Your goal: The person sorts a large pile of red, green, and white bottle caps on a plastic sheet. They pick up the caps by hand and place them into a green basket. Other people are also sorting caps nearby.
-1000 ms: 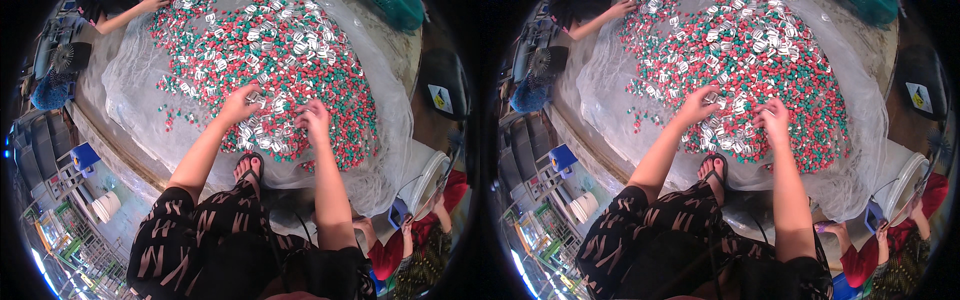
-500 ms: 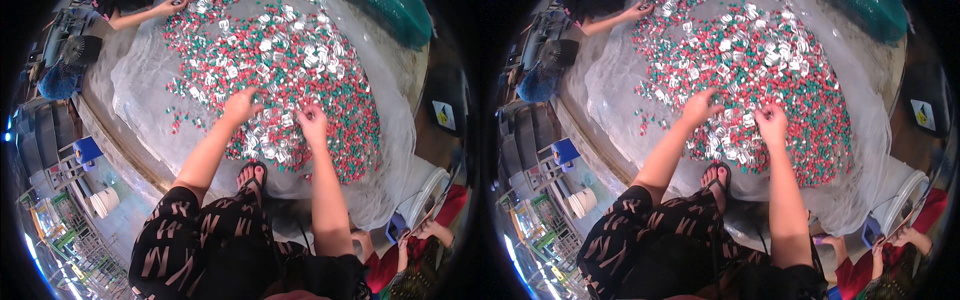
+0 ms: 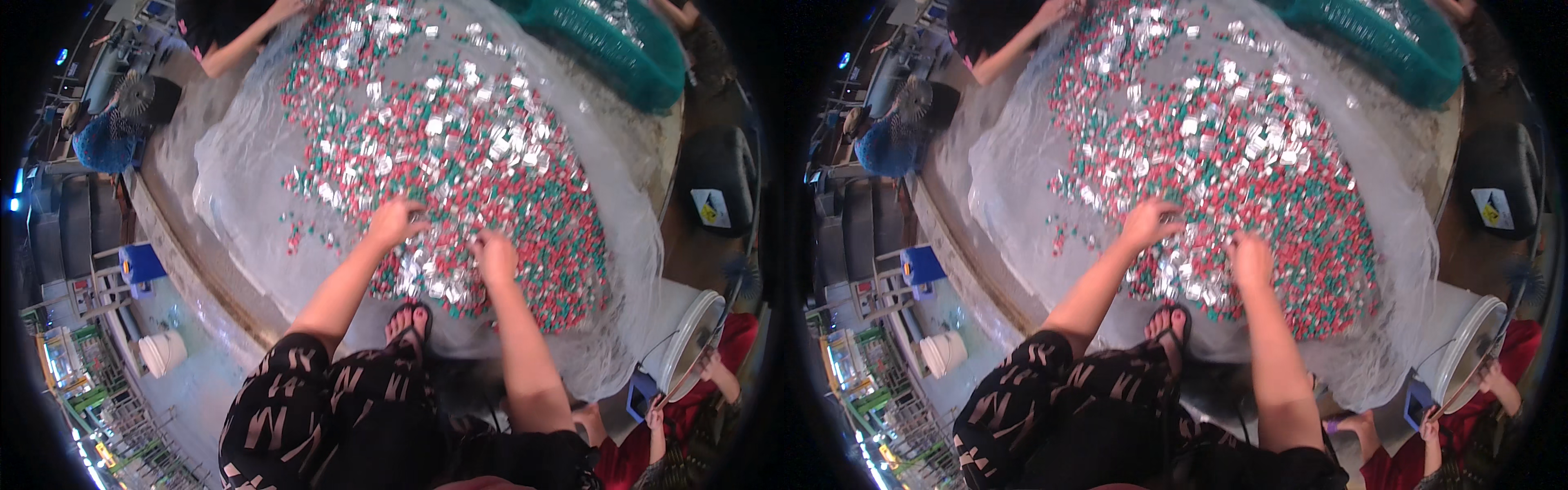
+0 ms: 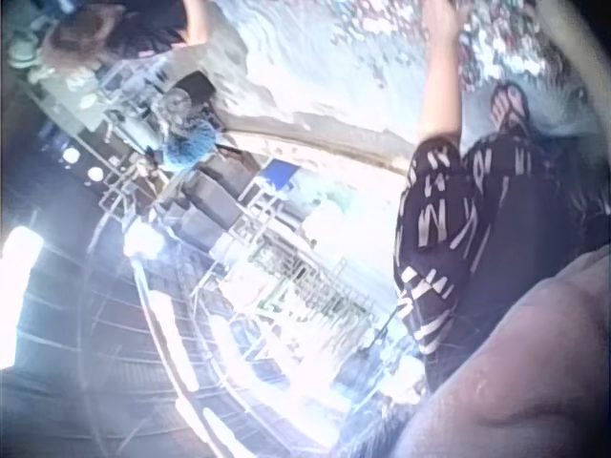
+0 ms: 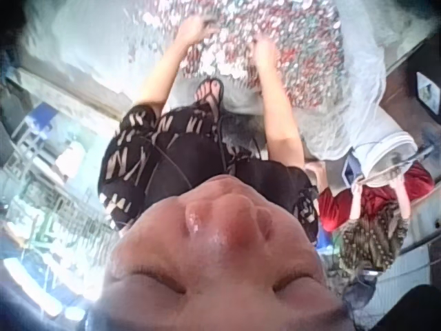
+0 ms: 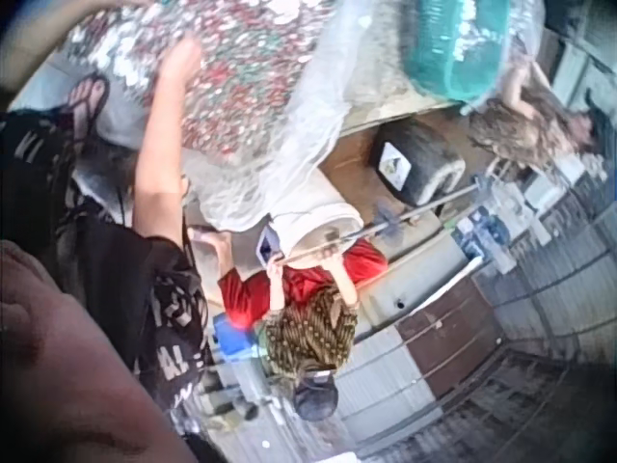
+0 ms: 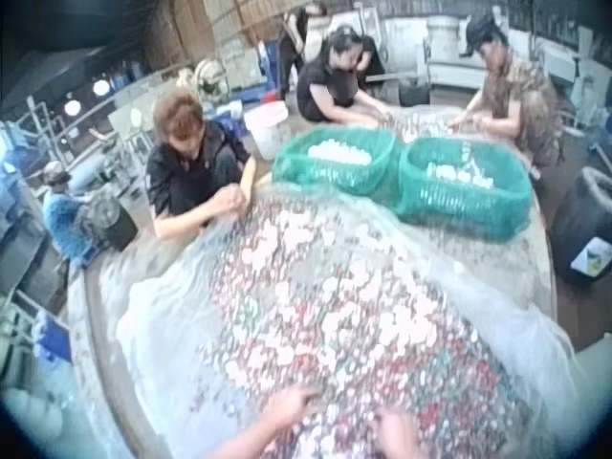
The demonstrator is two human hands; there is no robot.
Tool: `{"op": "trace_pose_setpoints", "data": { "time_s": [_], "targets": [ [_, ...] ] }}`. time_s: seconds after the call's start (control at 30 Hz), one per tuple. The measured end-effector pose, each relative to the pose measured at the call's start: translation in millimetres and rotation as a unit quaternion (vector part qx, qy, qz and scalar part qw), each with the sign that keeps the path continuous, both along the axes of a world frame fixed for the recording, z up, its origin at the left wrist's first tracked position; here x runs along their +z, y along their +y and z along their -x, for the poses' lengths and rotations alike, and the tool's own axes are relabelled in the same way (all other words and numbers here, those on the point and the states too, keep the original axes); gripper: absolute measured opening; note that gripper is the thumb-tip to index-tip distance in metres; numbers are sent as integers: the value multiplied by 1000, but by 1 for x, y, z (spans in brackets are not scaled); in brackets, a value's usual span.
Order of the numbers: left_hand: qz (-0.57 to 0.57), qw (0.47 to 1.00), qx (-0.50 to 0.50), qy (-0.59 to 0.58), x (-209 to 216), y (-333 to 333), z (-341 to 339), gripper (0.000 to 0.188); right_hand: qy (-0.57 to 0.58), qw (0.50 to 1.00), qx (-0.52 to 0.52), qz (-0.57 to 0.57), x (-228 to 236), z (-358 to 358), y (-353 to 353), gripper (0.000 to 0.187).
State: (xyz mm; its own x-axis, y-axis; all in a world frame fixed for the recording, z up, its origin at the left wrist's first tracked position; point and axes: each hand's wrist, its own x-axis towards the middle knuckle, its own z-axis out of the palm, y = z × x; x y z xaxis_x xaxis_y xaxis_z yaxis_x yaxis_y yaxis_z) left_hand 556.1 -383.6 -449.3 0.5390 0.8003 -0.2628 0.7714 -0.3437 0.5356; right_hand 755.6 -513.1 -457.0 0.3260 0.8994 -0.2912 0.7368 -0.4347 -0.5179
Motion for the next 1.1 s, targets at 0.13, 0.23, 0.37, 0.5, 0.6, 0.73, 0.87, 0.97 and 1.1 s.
{"op": "trace_pose_setpoints", "data": {
  "time_s": [0.13, 0.23, 0.37, 0.5, 0.6, 0.73, 0.87, 0.97, 1.1],
  "targets": [
    [107, 974, 99, -174, -19, 0, 14, 23, 88, 991, -105, -6, 6, -14, -1, 29],
    [389, 821, 260, -325, -7, 12, 36, 21, 43, 997, -51, -33, 10, -12, -7, 34],
    [503, 624, 345, -488, 28, 3, 44, 20, -52, 998, 21, -13, 4, 7, -12, 47],
    [374, 858, 237, -262, -10, -8, 61, 29, -36, 999, -10, 34, 9, 17, 3, 52],
    [-24, 996, 65, -59, -20, -29, 44, 32, -50, 999, -5, -13, -2, 17, 6, 43],
    [-16, 994, 61, -88, -12, -33, 39, 32, 37, 997, -50, -42, -14, 11, 10, 21],
    [307, 892, 150, -297, -11, -28, 68, 17, 354, 916, -157, -100, -18, 0, -2, 14],
    [413, 827, 186, -334, -6, -39, 73, 14, 544, 814, -199, 36, -2, 12, -14, 17],
    [283, 910, 182, -242, 0, -69, 60, 14, 125, 989, 78, -24, 14, 68, -24, 25]
  ]
}}
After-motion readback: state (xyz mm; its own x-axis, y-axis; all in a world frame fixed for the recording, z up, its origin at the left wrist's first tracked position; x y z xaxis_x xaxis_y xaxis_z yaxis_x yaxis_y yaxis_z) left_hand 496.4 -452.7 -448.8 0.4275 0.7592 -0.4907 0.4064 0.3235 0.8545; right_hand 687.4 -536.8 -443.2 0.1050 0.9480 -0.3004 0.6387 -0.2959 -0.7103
